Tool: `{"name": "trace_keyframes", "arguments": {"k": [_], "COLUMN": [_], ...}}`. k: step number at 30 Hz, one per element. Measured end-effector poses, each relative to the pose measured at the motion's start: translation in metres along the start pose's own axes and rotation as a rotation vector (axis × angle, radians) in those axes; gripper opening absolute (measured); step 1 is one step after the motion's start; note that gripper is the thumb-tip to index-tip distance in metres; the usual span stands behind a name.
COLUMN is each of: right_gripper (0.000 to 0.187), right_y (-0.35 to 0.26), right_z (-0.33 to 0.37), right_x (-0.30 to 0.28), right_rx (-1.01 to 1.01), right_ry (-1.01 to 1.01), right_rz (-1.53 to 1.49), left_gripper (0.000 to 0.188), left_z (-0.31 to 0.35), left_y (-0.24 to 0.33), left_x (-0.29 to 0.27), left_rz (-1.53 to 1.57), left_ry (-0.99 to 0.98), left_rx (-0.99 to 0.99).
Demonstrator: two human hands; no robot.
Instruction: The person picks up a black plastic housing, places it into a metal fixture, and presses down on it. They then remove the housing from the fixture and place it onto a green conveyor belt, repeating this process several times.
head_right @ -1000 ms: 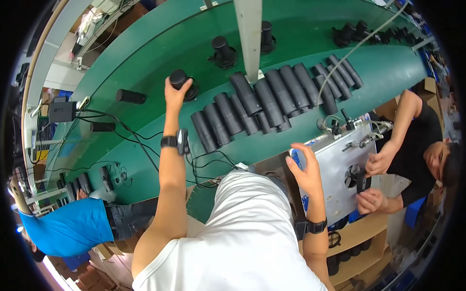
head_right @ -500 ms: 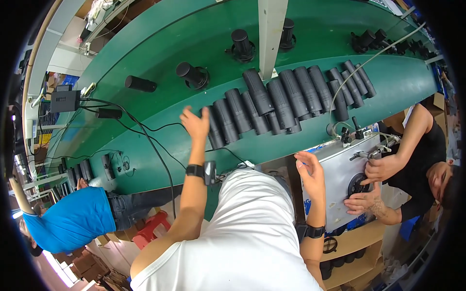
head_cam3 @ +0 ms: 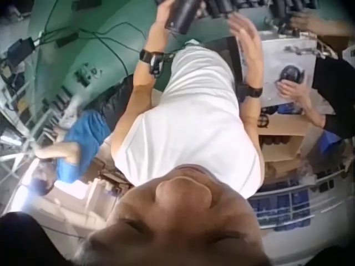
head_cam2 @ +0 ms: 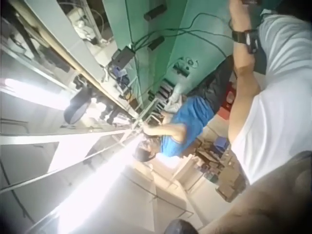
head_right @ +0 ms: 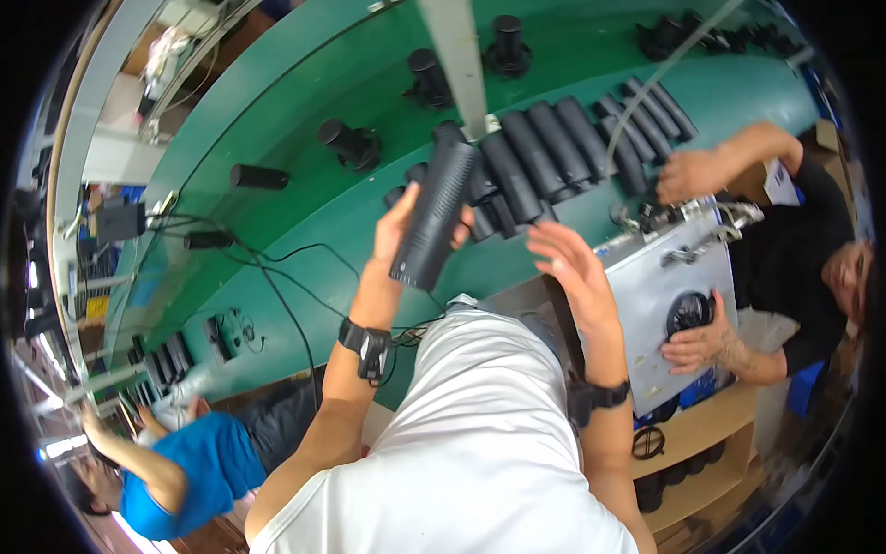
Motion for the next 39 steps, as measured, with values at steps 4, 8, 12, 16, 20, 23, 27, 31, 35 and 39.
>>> {"name": "trace_keyframes", "arguments": {"k": [4, 8, 12, 16, 20, 23, 27, 31, 35, 39], "right_gripper": [0.09, 0.078, 0.074, 0.078, 0.076, 0.067, 0.062, 0.063, 0.06, 0.047], "right_y": [-0.015, -0.026, -0.051, -0.047, -0.068, -0.071, -0.065, -0.062, -0.06, -0.109], "right_z": [-0.027, 0.0, 0.075, 0.13, 0.183, 0.206, 0.223, 0.232, 0.241, 0.26], "right_x": [0.006, -0.048, -0.112, -0.124, -0.137, -0.142, -0.144, -0.139, -0.165, -0.214], "right_rx": [-0.202, -0.441, -0.522, -0.623, -1.027, -1.072, -1.005, -0.87, -0.802, -0.947], "right_ry": [-0.189, 0.01, 0.387, 0.421, 0.099, 0.104, 0.242, 0.383, 0.709, 1.087], "right_rz": [-0.56, -0.529, -0.276, -0.483, -0.786, -0.783, -0.6, -0.269, -0.241, 0.203], "left_gripper": [0.064, 0.057, 0.052, 0.053, 0.065, 0.067, 0.065, 0.059, 0.053, 0.046], "left_z": [-0.022, -0.022, -0.024, -0.027, -0.002, 0.013, -0.001, -0.016, -0.014, -0.049], "left_y": [-0.114, -0.145, -0.138, -0.182, -0.24, -0.257, -0.266, -0.278, -0.297, -0.291], "left_x": [0.061, 0.081, 0.086, 0.121, 0.135, 0.146, 0.144, 0.126, 0.127, 0.122], "left_rz": [0.354, 0.129, -0.311, -0.341, -0.104, -0.249, -0.37, -0.582, -0.461, -0.728], "left_ry": [-0.195, -0.076, -0.162, -0.312, -0.342, -0.338, -0.334, -0.485, -0.523, -0.376], "left_rx": [-0.438, -0.6, -0.49, -0.667, -1.076, -1.205, -1.095, -1.036, -1.205, -1.008]}}
Point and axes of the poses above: each hand's wrist, its own z-axis away from the middle knuckle, its own x-axis out of the palm, y = z × x, the point moved 10 cm from there along -z, towards the middle knuckle, and after that the axes turned 3 degrees about -x, right-handed, at the moved point
